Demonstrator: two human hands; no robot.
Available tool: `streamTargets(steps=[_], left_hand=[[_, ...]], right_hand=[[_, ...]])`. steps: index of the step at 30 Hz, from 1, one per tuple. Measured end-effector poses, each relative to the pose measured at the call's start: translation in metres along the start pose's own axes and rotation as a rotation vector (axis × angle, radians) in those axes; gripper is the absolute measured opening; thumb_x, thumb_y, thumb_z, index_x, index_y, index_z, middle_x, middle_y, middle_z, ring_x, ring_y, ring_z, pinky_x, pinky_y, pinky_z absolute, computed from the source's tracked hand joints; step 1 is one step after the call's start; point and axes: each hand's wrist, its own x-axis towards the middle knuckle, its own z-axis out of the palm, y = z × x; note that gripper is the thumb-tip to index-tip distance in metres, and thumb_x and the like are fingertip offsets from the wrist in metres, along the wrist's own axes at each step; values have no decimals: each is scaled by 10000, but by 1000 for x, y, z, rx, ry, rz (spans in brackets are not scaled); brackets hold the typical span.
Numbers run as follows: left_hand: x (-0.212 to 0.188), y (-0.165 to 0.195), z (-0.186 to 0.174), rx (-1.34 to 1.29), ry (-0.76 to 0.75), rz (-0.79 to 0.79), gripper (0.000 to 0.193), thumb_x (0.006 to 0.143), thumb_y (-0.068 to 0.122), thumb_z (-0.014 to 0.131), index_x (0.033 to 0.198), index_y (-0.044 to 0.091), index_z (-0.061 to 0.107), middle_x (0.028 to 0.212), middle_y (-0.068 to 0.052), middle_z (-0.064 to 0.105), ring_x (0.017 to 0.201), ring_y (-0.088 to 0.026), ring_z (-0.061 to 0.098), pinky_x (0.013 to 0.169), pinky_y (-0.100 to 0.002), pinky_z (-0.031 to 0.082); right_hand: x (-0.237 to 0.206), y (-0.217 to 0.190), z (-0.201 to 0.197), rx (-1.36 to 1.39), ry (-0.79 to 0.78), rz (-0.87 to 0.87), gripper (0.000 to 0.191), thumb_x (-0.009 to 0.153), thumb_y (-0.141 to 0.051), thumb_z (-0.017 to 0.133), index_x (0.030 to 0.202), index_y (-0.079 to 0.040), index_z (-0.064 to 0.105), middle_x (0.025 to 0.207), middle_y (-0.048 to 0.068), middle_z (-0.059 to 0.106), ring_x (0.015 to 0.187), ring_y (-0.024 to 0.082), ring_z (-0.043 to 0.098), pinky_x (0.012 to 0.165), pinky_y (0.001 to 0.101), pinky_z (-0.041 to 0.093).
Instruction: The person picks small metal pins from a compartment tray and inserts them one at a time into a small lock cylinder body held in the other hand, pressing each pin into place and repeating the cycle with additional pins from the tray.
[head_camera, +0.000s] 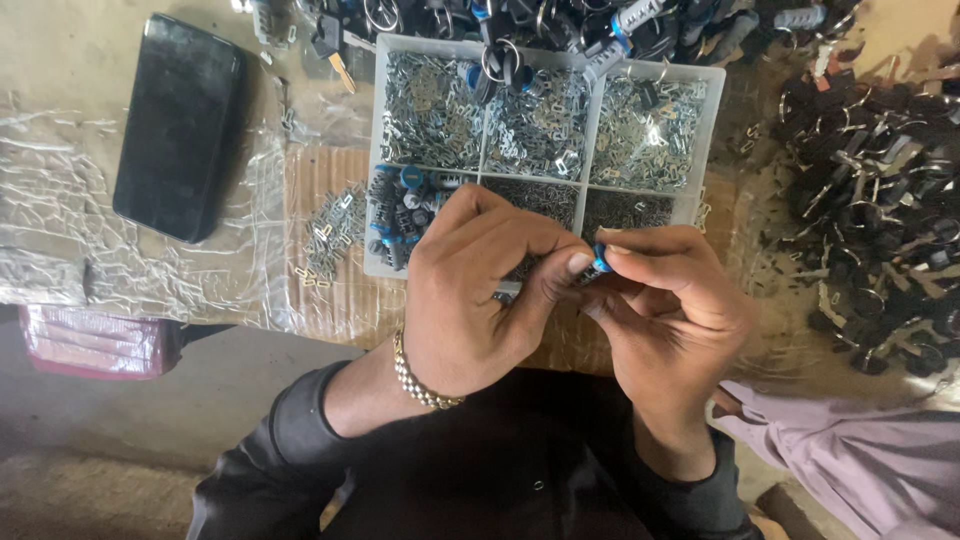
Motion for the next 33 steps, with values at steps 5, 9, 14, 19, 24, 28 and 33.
streamTargets(steps=[5, 9, 14, 19, 24, 28, 33], left_hand=[[-2, -4, -1, 64, 17, 125, 123, 924, 101, 817, 956, 67, 702, 981, -55, 737, 900, -261, 616, 791, -352, 506], [5, -8, -8, 30, -25, 83, 105, 968, 112, 817, 978, 80, 717, 998, -15, 728, 918, -198, 642, 827, -341, 517], [18, -17, -6, 595, -144, 196, 158, 875, 178, 852, 908, 80, 733, 971, -37, 706, 942, -289, 603, 818, -437, 467], [7, -18, -7, 429, -100, 159, 122, 879, 126, 826, 960, 86, 745, 962, -44, 689, 904, -291, 594, 818, -432, 481], [-2, -11, -15, 172, -71, 41, 195, 868, -5, 804, 1037, 80, 758, 993, -29, 748, 886, -260, 640, 808, -361, 543], [0, -5, -12, -135, -20, -82, 205, 884, -5, 825, 1053, 91, 761, 1037, -18, 779, 947, -163, 754, 824, -262, 621], [-1, -3, -9, -268, -25, -104, 183, 918, -25, 796, 1066, 77, 761, 1062, -43, 784, 957, -132, 770, 840, -235, 632]], right_hand=[[2, 1, 4, -157, 40, -33, 286, 929, 184, 781, 1132, 6, 686, 1206, 148, 659, 1003, 145, 727, 835, 218, 646], [12, 4, 0, -246, 24, -79, 337, 802, 155, 839, 1065, 5, 690, 1120, 185, 734, 775, 129, 706, 591, 186, 577], [24, -4, -22, 122, 189, -25, 356, 961, 171, 768, 1266, 12, 677, 1211, 178, 716, 1019, 191, 738, 913, 294, 669], [24, -3, -24, 137, 86, -52, 331, 997, 197, 744, 1276, 34, 672, 1211, 194, 726, 1016, 217, 755, 870, 311, 677], [10, -5, -7, 63, 20, 67, 347, 935, 191, 772, 1225, 46, 649, 1256, 166, 683, 1044, 186, 736, 903, 281, 667], [8, -8, 0, -95, -11, 41, 356, 898, 214, 789, 1178, 52, 641, 1259, 181, 672, 1049, 184, 727, 881, 252, 645], [7, -8, 1, -30, -7, 36, 331, 923, 209, 773, 1167, 26, 646, 1239, 150, 669, 1042, 166, 740, 887, 235, 662]])
